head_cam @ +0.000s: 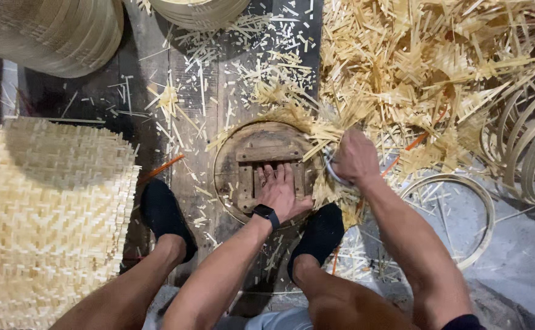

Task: The person places a circular bamboo frame onto a woven mat, presses it down, and uses shears to trim the excess woven material around the edge. The person then flips the frame, stacks the finished piece, and repeats the process with a new mat.

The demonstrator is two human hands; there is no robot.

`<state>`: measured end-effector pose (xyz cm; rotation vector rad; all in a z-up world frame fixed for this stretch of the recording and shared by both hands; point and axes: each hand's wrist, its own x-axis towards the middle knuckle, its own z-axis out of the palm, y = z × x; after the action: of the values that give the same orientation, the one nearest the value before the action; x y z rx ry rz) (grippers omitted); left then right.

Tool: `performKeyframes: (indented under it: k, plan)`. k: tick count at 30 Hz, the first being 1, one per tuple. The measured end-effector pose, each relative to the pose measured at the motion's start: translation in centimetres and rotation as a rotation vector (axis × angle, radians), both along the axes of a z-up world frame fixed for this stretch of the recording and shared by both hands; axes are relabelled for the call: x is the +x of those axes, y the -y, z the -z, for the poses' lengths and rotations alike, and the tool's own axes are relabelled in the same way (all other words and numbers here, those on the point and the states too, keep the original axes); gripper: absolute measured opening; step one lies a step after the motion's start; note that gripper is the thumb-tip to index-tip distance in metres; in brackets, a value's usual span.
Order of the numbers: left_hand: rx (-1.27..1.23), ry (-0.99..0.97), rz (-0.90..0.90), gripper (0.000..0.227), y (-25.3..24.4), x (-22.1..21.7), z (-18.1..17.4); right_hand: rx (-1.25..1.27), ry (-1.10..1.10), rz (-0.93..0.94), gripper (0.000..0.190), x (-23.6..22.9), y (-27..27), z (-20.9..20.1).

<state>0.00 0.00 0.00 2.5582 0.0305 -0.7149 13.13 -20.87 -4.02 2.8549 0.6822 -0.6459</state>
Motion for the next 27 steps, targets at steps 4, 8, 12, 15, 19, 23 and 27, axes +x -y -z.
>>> performKeyframes:
  k: [4, 8, 12, 15, 19, 23, 27]
  plan:
    - [-0.016, -0.031, 0.188, 0.12, -1.7, -0.4, -0.2, 0.149, 0.012, 0.013, 0.035, -0.8, 5.1, 0.2]
    - [-0.018, 0.016, 0.263, 0.118, -2.0, -0.8, 0.1, 0.036, -0.011, 0.071, 0.058, -0.7, 3.7, -0.7]
    - [0.008, 0.002, 0.277, 0.121, -2.0, -0.9, 0.7, 0.082, 0.053, -0.037, 0.045, 0.7, 0.0, 1.3]
    - [-0.007, 0.019, 0.367, 0.124, -2.7, -1.0, 1.1, 0.063, -0.023, -0.022, 0.05, 0.1, 2.9, 0.8]
    - [-0.039, -0.032, 0.485, 0.113, -4.3, -1.5, 0.4, 0.049, -0.125, 0.039, 0.062, -0.1, 4.9, -1.1]
    - [0.023, -0.007, 0.568, 0.114, -4.4, -0.8, -0.3, 0.336, 0.63, -0.31, 0.065, 1.4, 1.2, -0.4]
    - [-0.028, -0.071, 0.524, 0.119, -4.4, -0.3, -1.1, -0.037, -0.182, -0.065, 0.046, 2.8, 0.4, 1.1]
